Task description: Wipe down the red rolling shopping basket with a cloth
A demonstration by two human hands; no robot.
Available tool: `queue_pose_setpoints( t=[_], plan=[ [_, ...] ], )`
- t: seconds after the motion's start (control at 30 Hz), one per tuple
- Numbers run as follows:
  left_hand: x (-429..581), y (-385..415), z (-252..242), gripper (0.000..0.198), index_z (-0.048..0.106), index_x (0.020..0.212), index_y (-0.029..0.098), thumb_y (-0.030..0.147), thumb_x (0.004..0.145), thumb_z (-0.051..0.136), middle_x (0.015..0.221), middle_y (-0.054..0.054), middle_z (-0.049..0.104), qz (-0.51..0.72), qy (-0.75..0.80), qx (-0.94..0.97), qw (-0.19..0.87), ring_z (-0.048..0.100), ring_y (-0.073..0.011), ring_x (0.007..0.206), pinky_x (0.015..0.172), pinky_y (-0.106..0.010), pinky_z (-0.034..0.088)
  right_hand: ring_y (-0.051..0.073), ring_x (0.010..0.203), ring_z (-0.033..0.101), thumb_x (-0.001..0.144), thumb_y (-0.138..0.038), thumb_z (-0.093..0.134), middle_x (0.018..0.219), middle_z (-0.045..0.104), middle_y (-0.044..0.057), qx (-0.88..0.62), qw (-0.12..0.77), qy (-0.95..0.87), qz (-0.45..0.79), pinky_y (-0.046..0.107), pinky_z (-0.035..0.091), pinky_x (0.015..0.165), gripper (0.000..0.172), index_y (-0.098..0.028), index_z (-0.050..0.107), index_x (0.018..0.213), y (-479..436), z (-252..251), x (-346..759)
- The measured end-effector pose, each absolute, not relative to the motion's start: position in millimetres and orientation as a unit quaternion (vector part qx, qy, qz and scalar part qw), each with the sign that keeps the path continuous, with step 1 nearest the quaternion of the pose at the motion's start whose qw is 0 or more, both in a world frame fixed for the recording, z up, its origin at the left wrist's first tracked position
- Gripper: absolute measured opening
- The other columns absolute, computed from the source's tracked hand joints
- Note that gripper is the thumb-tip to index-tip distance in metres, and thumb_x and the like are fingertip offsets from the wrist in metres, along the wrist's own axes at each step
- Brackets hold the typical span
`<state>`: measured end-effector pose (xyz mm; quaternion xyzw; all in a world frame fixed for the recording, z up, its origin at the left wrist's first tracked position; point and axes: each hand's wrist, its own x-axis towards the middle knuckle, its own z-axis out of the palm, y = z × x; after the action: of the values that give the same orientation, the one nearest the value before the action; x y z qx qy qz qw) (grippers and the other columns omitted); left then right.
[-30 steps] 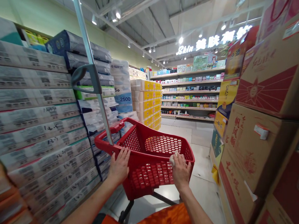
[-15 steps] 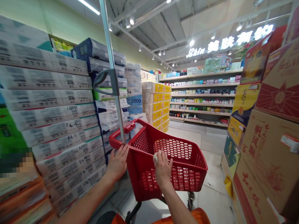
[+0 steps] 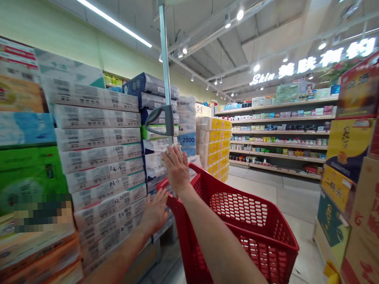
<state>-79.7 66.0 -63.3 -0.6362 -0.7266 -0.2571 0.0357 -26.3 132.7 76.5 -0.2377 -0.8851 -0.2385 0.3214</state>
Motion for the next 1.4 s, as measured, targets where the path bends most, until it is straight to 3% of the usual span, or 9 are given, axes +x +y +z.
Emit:
queue_pose_setpoints(
  t=[0.1,0.33,0.5,0.67,0.8,0.93,1.1,1.3,1.4],
  plan=[
    [-80.2,63.6,-65.0,0.06,0.034,0.131,0.014,0.017,0.072,0.042,0.141,-0.008,0.031,-0.25,-0.718,-0.649,0.038,0.022,-0.0249,0.131,0.104,-0.056,0.015,0.021,0.132,0.015,0.087,-0.009,0.034,0.141,0.031,0.004,-0.211,0.258,-0.899,-0.285,0.048,0.007,0.107,0.041,-0.019,0.045,0.125,142.5,86.7,-30.2],
    [-80.2,52.4,-63.5,0.061,0.033,0.132,0.014,0.015,0.071,0.041,0.142,-0.009,0.027,-0.234,-0.716,-0.657,0.026,0.024,-0.0249,0.13,0.104,-0.056,0.015,0.024,0.129,0.025,0.086,-0.015,0.04,0.132,0.044,0.007,-0.091,0.154,-0.914,-0.364,0.044,0.02,0.106,0.035,-0.016,0.05,0.12,145.7,16.4,39.1],
    [-76.0,50.1,-67.8,0.062,0.033,0.132,0.013,0.016,0.07,0.042,0.143,-0.009,0.026,-0.232,-0.714,-0.661,0.01,0.021,-0.0247,0.131,0.104,-0.055,0.013,0.024,0.129,0.026,0.085,-0.016,0.042,0.135,0.04,0.009,-0.177,0.165,-0.911,-0.333,0.044,0.024,0.104,0.037,-0.017,0.05,0.122,143.3,-8.8,53.5],
    [-60.8,46.8,-92.0,0.059,0.033,0.132,0.015,0.015,0.073,0.038,0.14,-0.008,0.032,-0.237,-0.709,-0.664,-0.003,0.023,-0.023,0.13,0.104,-0.054,0.013,0.025,0.128,0.028,0.086,-0.015,0.039,0.134,0.042,0.007,-0.214,0.124,-0.924,-0.292,0.045,0.026,0.103,0.038,-0.019,0.048,0.124,120.3,-71.1,88.0],
    [-45.0,37.1,-114.4,0.061,0.033,0.132,0.014,0.017,0.072,0.039,0.14,-0.008,0.032,-0.227,-0.7,-0.677,-0.018,0.022,-0.0238,0.131,0.105,-0.053,0.012,0.025,0.121,0.038,0.085,-0.014,0.041,0.128,0.048,0.007,-0.236,0.092,-0.931,-0.261,0.04,0.037,0.096,0.036,-0.018,0.054,0.118,105.7,-116.5,121.8],
    [-33.8,34.6,-118.3,0.061,0.032,0.133,0.013,0.017,0.072,0.038,0.141,-0.008,0.031,-0.225,-0.696,-0.681,-0.024,0.022,-0.0238,0.131,0.105,-0.053,0.014,0.022,0.118,0.043,0.084,-0.009,0.038,0.124,0.052,0.007,-0.228,0.116,-0.935,-0.247,0.035,0.042,0.091,0.037,-0.017,0.056,0.115,103.7,-111.4,126.0],
    [-25.6,48.5,-98.8,0.061,0.029,0.134,0.012,0.014,0.073,0.034,0.143,-0.008,0.026,-0.25,-0.693,-0.676,0.012,0.02,-0.022,0.131,0.105,-0.051,0.015,0.023,0.127,0.029,0.082,-0.004,0.033,0.133,0.043,0.008,-0.246,0.2,-0.905,-0.283,0.04,0.037,0.097,0.046,-0.015,0.048,0.124,115.4,-72.2,116.0],
    [-9.7,64.4,-75.5,0.064,0.028,0.134,0.011,0.018,0.072,0.038,0.144,-0.009,0.023,-0.244,-0.661,-0.71,0.026,0.016,-0.022,0.133,0.105,-0.052,0.014,0.024,0.122,0.038,0.077,0.0,0.035,0.125,0.051,0.009,-0.278,0.143,-0.894,-0.32,0.04,0.042,0.093,0.049,-0.015,0.051,0.121,111.8,-103.9,176.3],
    [5.6,66.4,-72.3,0.063,0.028,0.135,0.012,0.018,0.073,0.038,0.144,-0.008,0.023,-0.237,-0.644,-0.728,0.017,0.015,-0.0214,0.133,0.106,-0.051,0.013,0.023,0.124,0.035,0.079,-0.002,0.036,0.123,0.053,0.009,-0.275,0.16,-0.894,-0.317,0.038,0.043,0.094,0.044,-0.015,0.055,0.117,102.5,-107.2,201.2]
  ],
)
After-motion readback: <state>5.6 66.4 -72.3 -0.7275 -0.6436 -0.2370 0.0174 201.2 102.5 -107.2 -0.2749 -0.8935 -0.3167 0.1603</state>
